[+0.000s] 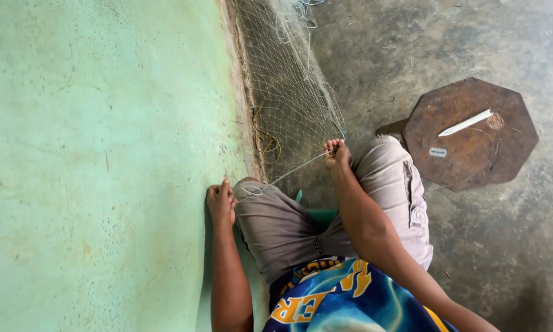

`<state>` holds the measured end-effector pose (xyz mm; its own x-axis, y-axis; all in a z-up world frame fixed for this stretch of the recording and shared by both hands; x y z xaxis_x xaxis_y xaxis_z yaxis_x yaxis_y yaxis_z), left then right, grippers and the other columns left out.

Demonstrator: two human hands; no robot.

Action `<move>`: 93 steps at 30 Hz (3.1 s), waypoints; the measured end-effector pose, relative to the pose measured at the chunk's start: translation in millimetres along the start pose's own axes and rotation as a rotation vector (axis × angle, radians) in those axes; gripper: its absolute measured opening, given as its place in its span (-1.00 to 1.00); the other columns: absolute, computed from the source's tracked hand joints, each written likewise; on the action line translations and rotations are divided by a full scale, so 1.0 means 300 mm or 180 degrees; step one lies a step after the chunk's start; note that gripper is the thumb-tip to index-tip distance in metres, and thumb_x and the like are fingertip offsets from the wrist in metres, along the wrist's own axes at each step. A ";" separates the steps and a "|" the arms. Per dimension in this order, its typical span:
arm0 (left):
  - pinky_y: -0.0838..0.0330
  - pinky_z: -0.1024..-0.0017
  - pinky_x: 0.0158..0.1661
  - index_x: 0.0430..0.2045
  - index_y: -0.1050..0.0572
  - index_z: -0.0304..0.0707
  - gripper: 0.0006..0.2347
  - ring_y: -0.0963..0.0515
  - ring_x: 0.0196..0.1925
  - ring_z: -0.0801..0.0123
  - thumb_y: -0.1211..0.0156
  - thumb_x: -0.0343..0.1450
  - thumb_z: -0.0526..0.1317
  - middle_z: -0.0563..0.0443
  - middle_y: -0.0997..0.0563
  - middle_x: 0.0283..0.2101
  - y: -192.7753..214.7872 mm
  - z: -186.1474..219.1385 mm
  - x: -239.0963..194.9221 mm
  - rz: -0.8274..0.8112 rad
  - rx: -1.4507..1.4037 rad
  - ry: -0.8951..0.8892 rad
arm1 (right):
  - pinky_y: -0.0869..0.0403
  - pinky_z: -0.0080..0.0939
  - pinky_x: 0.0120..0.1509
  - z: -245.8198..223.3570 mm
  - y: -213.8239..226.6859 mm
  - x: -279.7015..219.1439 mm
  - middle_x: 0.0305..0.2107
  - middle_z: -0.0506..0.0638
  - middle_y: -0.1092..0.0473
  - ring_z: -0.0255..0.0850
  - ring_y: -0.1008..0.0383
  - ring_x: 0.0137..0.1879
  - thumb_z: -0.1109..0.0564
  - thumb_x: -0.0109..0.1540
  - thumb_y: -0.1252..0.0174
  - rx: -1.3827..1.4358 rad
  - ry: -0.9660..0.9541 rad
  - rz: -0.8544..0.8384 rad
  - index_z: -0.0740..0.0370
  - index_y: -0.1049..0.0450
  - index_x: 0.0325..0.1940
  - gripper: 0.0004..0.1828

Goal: The person sits on a green plastic chair and uses a white plastic tool to weave and mend a fishing net. They repeatedly pull threads through the mesh and secure them with the tool.

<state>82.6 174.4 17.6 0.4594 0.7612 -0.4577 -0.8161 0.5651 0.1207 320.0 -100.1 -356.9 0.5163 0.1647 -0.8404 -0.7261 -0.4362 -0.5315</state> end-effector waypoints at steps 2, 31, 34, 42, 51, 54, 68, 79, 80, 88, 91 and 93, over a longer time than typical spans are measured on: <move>-0.18 0.56 -0.63 -0.43 -0.28 -0.15 -0.75 -0.26 -0.66 0.54 -0.29 0.50 -0.18 0.06 -0.36 -0.52 -0.005 -0.018 0.009 0.0094 -0.0006 0.0076 | -0.66 -0.09 -0.09 0.011 0.033 0.027 -0.55 -0.15 -0.43 -0.25 -0.57 -0.40 -0.03 0.46 0.12 0.0050 -0.0057 0.0164 0.08 -0.42 -0.34 -0.64; -0.72 0.31 -0.49 -0.01 -0.57 -0.40 -0.76 -0.46 -0.70 0.44 -0.20 0.53 -0.21 -0.07 -0.43 -0.60 -0.244 0.002 0.084 -0.0119 -0.0988 -0.0331 | -0.22 -0.39 -0.40 -0.550 -0.332 -0.021 -0.68 -0.37 -0.24 -0.40 -0.29 -0.54 -0.04 0.41 0.11 -0.1022 0.0587 -0.0112 -0.17 -0.37 -0.44 -0.67; -0.71 0.32 -0.56 -0.06 -0.61 -0.29 -0.78 -0.44 -0.77 0.42 -0.26 0.51 -0.17 -0.08 -0.42 -0.69 -0.292 0.022 0.067 -0.0272 -0.1111 -0.0486 | -0.14 -0.38 -0.40 -0.744 -0.422 -0.171 -0.67 -0.37 -0.18 -0.41 -0.21 -0.56 0.06 0.38 0.06 -0.1045 0.0725 -0.0285 -0.11 -0.37 -0.42 -0.73; -0.67 0.33 -0.52 -0.13 -0.57 -0.31 -0.80 -0.55 -0.51 0.41 -0.21 0.51 -0.16 0.02 -0.52 -0.47 -0.357 0.097 -0.155 -0.1317 -0.1643 -0.0673 | -0.36 -0.53 -0.62 -0.869 -0.459 -1.162 -0.62 -0.16 -0.40 -0.40 -0.41 -0.60 0.28 0.37 0.08 -0.0872 0.0889 -0.0438 0.14 -0.47 -0.25 -0.78; -0.72 0.23 -0.58 -0.10 -0.56 -0.44 -0.80 -0.63 -0.53 0.25 -0.22 0.52 -0.24 -0.10 -0.45 -0.47 -0.343 0.036 -0.237 -0.1403 -0.2031 -0.0428 | -0.32 -0.50 -0.54 -0.902 -0.015 -0.853 -0.70 -0.04 -0.17 -0.37 -0.27 -0.64 0.19 0.34 -0.01 -0.2611 0.0445 -0.1041 0.24 -0.36 -0.47 -0.73; -0.71 0.29 -0.59 -0.13 -0.57 -0.41 -0.83 -0.63 -0.52 0.29 -0.21 0.52 -0.25 -0.07 -0.47 -0.46 -0.354 0.010 -0.222 -0.1393 -0.1995 -0.0350 | -0.39 -0.30 -0.32 -0.751 -0.100 -0.957 -0.51 0.09 -0.30 -0.30 -0.32 -0.42 0.13 0.46 -0.03 -0.3610 0.1175 -0.1447 0.30 -0.46 -0.25 -0.74; -0.67 0.43 -0.60 -0.18 -0.58 -0.37 -0.83 -0.63 -0.41 0.38 -0.24 0.52 -0.20 0.00 -0.50 -0.31 -0.387 0.074 -0.290 -0.1460 -0.1577 -0.0504 | -0.33 -0.25 -0.08 -0.633 -0.238 -1.332 -0.37 0.01 -0.32 -0.23 -0.29 -0.15 0.01 0.46 -0.10 -0.4354 0.2836 -0.0976 0.17 -0.43 -0.07 -0.82; -0.74 0.30 -0.51 -0.11 -0.48 -0.41 -0.83 -0.67 -0.51 0.25 -0.09 0.57 -0.23 -0.11 -0.50 -0.45 -0.390 0.085 -0.317 -0.1729 -0.1888 -0.0183 | -0.49 -0.04 0.08 -0.945 0.043 -0.736 -0.05 0.34 -0.44 0.19 -0.52 0.00 0.04 0.17 -0.39 -0.6153 0.3004 -0.3138 0.35 -0.51 0.03 -0.55; -0.74 0.30 -0.51 -0.11 -0.48 -0.41 -0.83 -0.67 -0.51 0.25 -0.09 0.57 -0.23 -0.11 -0.50 -0.45 -0.390 0.077 -0.307 -0.1739 -0.1885 -0.0209 | -0.49 -0.04 0.08 -0.916 0.006 -0.734 -0.05 0.34 -0.44 0.19 -0.52 0.00 0.04 0.17 -0.39 -0.6135 0.3031 -0.3151 0.35 -0.51 0.03 -0.55; -0.78 0.09 -0.28 -0.12 -0.50 -0.50 -0.83 -0.72 -0.39 0.18 -0.15 0.55 -0.29 -0.19 -0.56 -0.39 -0.462 0.014 -0.277 -0.2041 -0.1996 -0.0053 | -0.40 0.10 0.14 -0.879 -0.219 -0.957 -0.20 0.20 -0.48 -0.11 -0.44 0.00 0.25 0.36 -0.14 -0.5467 0.3142 -0.1132 0.16 -0.51 0.09 -0.79; -0.70 0.02 -0.02 -0.15 -0.54 -0.51 -0.85 -0.74 -0.19 0.11 -0.19 0.52 -0.32 -0.26 -0.62 -0.24 -0.466 -0.027 -0.225 -0.1934 -0.1909 -0.0427 | -0.41 0.23 0.13 -0.894 -0.291 -1.030 -0.27 0.28 -0.50 0.13 -0.49 -0.09 0.36 0.34 -0.08 -0.5794 0.3304 -0.1348 0.21 -0.51 0.06 -0.75; -0.66 0.03 0.06 -0.20 -0.56 -0.48 -0.87 -0.73 -0.10 0.14 -0.18 0.52 -0.33 -0.23 -0.62 -0.12 -0.479 -0.014 -0.225 -0.1993 -0.2156 -0.0374 | -0.42 0.21 0.11 -0.925 -0.318 -1.045 -0.28 0.27 -0.49 0.17 -0.50 -0.09 0.33 0.36 -0.08 -0.5860 0.3360 -0.1316 0.17 -0.51 0.09 -0.75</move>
<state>167.3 40.4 27.5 0.8876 0.4285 -0.1690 -0.4210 0.6057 -0.6752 353.3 -355.7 -13.3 0.9496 0.3115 -0.0360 0.2699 -0.7534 0.5996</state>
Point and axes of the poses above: each hand's wrist, its own x-axis towards the middle knuckle, its own y-axis out of the back of the hand, z = x × y, the point moved 5 cm from there along x, towards the middle knuckle
